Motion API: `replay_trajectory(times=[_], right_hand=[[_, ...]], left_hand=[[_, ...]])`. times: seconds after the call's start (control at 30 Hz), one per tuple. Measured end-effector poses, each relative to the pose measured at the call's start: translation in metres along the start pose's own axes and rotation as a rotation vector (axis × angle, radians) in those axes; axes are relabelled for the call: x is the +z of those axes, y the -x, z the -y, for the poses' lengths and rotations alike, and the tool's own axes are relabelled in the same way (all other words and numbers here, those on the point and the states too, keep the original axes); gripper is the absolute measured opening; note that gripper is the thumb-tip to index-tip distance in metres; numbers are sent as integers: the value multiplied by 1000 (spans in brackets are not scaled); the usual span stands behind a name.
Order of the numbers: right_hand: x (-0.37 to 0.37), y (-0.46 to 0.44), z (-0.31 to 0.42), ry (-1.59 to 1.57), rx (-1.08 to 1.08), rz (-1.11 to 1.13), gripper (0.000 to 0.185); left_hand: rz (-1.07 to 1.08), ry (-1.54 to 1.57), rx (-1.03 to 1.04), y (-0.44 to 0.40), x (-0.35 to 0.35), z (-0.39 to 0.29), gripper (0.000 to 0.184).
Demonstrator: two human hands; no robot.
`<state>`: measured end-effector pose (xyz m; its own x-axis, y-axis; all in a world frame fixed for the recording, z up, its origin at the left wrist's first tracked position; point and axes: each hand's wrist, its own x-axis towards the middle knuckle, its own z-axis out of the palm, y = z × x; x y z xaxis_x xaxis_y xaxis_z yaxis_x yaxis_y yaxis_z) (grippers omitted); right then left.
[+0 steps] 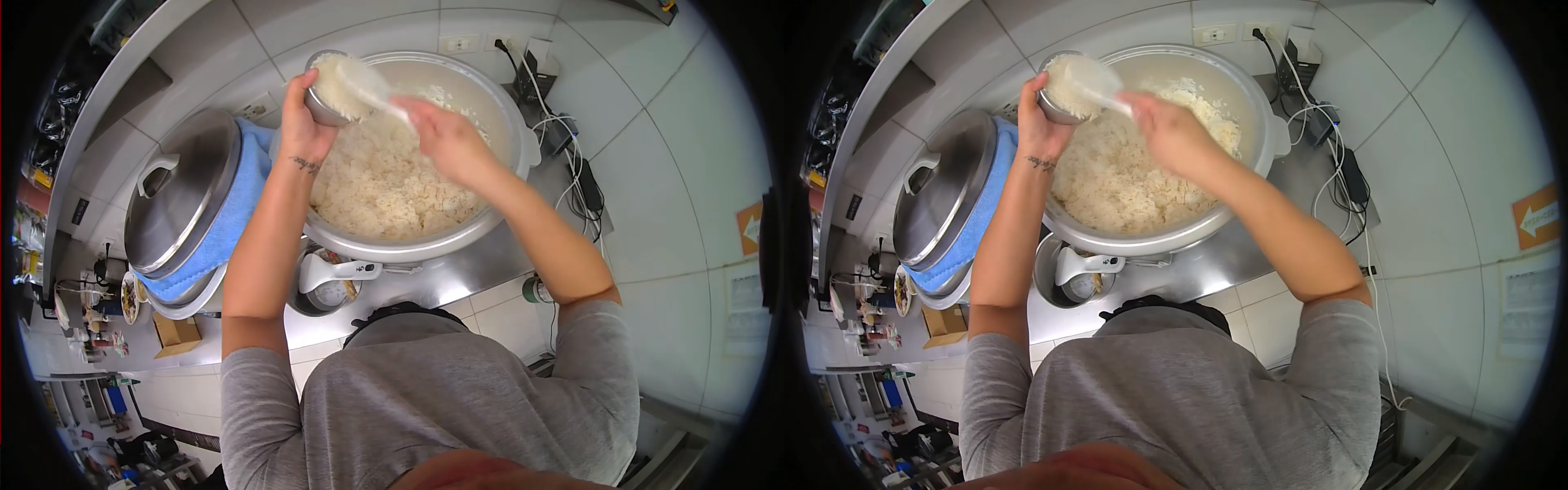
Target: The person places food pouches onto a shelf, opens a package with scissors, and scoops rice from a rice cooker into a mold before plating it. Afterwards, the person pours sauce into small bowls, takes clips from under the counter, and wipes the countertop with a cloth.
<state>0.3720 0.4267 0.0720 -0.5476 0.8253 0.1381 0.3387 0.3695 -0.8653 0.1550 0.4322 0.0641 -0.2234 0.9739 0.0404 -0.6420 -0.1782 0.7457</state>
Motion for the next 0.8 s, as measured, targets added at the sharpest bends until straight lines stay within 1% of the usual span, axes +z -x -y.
replay_trajectory(times=[0.03, 0.07, 0.17, 0.27, 0.37, 0.47, 0.57, 0.63, 0.67, 0.7, 0.77, 0.8], right_hand=[[0, -11, -12, -14, -44, -80, 36], [7, -17, -19, -104, -37, -80, 35], [26, 4, -24, 33, -98, -68, 34], [21, 26, -24, 63, -74, -26, 33], [-17, 30, 0, 191, 241, 161, 33], [-25, 23, -9, 73, 15, -14, 32], [4, 26, -43, 201, -127, -16, 33], [-27, 31, -68, 429, -144, 37, 33], [-36, 37, -69, 539, -150, 66, 33], [-39, 46, -65, 665, -110, -38, 34], [-48, 74, -26, 924, -36, -250, 35], [-45, 82, -31, 971, -58, -222, 35]], left_hand=[[-7, 4, -20, 5, 6, 2, 40], [-12, 7, -40, 8, 11, 4, 41], [26, 46, -29, 1, 8, 1, 43], [42, 52, 11, -8, 0, 0, 44], [-21, -1, 25, -13, -2, 5, 43], [10, -73, -6, -19, -5, 16, 39], [-16, -113, 36, -20, 2, 20, 43], [-120, -37, 28, -14, 7, 8, 48], [-176, -1, 20, -9, 5, 3, 50], [-180, 9, 23, -7, 0, -1, 52], [-186, 37, 37, -4, -7, -7, 57], [-187, 69, 23, 1, -8, -9, 59]])
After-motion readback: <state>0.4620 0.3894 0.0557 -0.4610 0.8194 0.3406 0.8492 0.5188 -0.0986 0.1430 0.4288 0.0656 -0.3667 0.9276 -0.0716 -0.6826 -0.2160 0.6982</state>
